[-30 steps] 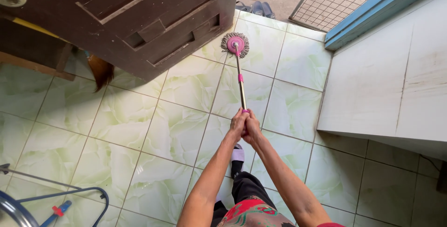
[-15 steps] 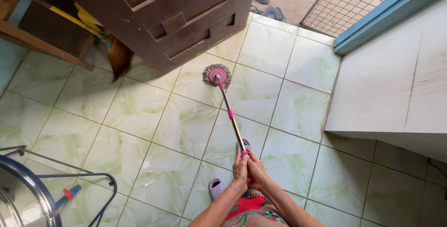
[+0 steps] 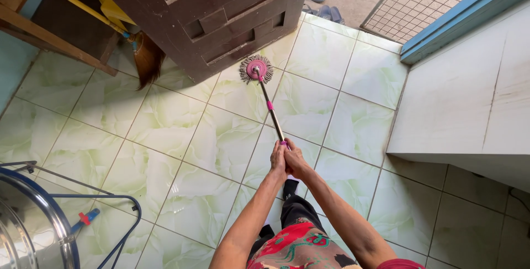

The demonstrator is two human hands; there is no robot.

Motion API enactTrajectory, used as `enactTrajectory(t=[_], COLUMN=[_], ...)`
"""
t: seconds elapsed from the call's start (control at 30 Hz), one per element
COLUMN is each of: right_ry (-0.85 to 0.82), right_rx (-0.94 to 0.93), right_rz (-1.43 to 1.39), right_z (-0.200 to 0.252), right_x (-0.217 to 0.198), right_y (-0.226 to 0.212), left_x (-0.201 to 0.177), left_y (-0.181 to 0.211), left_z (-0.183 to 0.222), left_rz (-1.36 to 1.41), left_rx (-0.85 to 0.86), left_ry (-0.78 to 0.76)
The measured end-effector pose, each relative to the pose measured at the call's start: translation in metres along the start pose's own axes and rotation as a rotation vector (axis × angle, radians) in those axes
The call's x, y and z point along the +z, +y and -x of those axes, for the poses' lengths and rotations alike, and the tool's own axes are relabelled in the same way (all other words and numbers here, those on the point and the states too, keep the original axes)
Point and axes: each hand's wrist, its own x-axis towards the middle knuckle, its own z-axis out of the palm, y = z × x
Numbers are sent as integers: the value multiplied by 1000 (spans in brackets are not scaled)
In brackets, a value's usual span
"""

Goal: Mopping the tiled floor in a water purification area.

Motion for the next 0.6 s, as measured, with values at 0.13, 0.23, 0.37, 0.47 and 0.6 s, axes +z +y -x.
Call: enactTrajectory(t=[0.13, 0.23, 0.37, 0.47, 0.6], right_ry=[-1, -11, -71, -52, -54], right_rx=[-87, 17, 49, 45, 41], right_rz=[193, 173, -32, -15, 47], right_z=[48, 62, 31, 8, 8], right_x=[-4, -5, 5, 24, 46], right_y=[29, 61, 86, 60, 22], left_x=[-41, -57, -75, -69, -62], left_y=[-73, -99, -100, -54, -16], left_z=[-5, 9, -11, -18, -25], left_rz=[101, 66, 59, 62, 62], left_rx=[73, 71, 112, 89, 72], left_ry=[-12, 44, 118, 119, 76])
